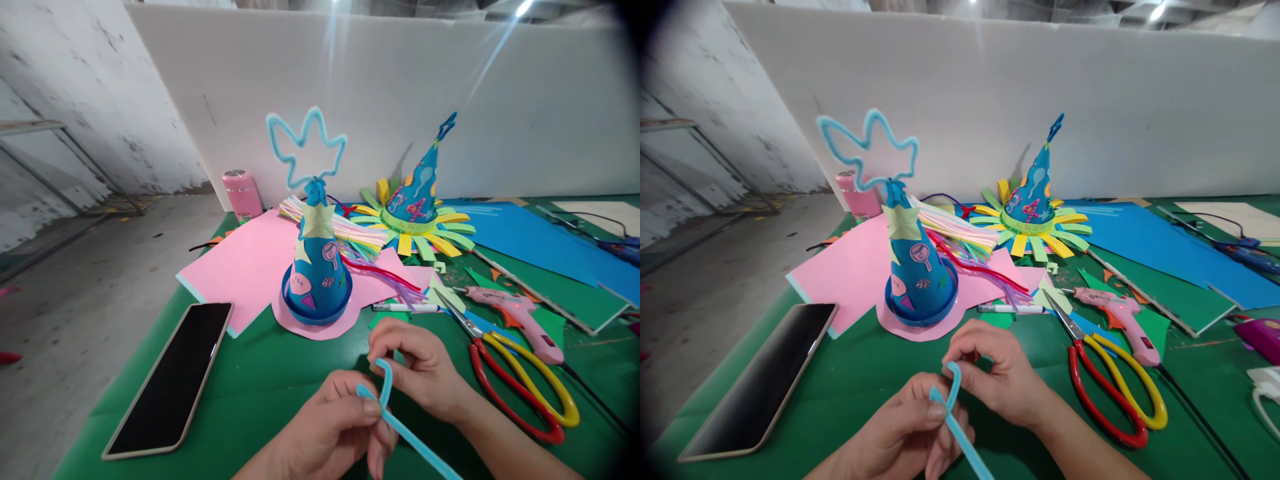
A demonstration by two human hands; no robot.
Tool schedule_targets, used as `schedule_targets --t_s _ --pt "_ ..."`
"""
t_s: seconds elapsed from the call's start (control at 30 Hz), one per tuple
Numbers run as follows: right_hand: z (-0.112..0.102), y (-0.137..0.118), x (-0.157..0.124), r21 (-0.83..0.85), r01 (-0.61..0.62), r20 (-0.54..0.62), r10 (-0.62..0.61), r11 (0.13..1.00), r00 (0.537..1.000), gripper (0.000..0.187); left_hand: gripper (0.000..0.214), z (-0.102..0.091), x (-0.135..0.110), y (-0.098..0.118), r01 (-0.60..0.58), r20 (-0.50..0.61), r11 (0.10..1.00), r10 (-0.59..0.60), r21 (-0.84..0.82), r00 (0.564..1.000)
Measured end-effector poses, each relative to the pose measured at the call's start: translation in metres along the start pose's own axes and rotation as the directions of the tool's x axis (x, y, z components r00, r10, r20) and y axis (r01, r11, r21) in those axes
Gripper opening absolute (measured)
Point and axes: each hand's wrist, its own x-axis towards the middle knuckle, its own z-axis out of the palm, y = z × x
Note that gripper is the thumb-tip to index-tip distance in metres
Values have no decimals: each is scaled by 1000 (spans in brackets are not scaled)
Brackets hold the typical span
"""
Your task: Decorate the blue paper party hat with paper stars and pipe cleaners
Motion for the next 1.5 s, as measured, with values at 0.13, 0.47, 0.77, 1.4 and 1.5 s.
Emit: schedule_targets --t_s 0.13,0.47,0.77,1.4,1.5 --pt "-1 -3 1 -60 -60 61 64 996 996 10 19 1 0 0 -29 -32 1000 29 6 999" --pt "-7 -8 2 -35 -211 194 214 977 957 18 19 3 0 2 -16 -55 1000 17 19 998" --pt "-9 -6 2 85 -329 262 298 941 918 20 19 3 -1 1 -33 -77 997 39 77 996" --pt "10 -3 10 115 -365 -51 372 924 927 23 20 3 6 1 -67 -337 912 217 406 916" --pt "11 0 10 140 -380 -43 389 914 920 20 20 4 5 3 -72 -340 895 241 441 909"
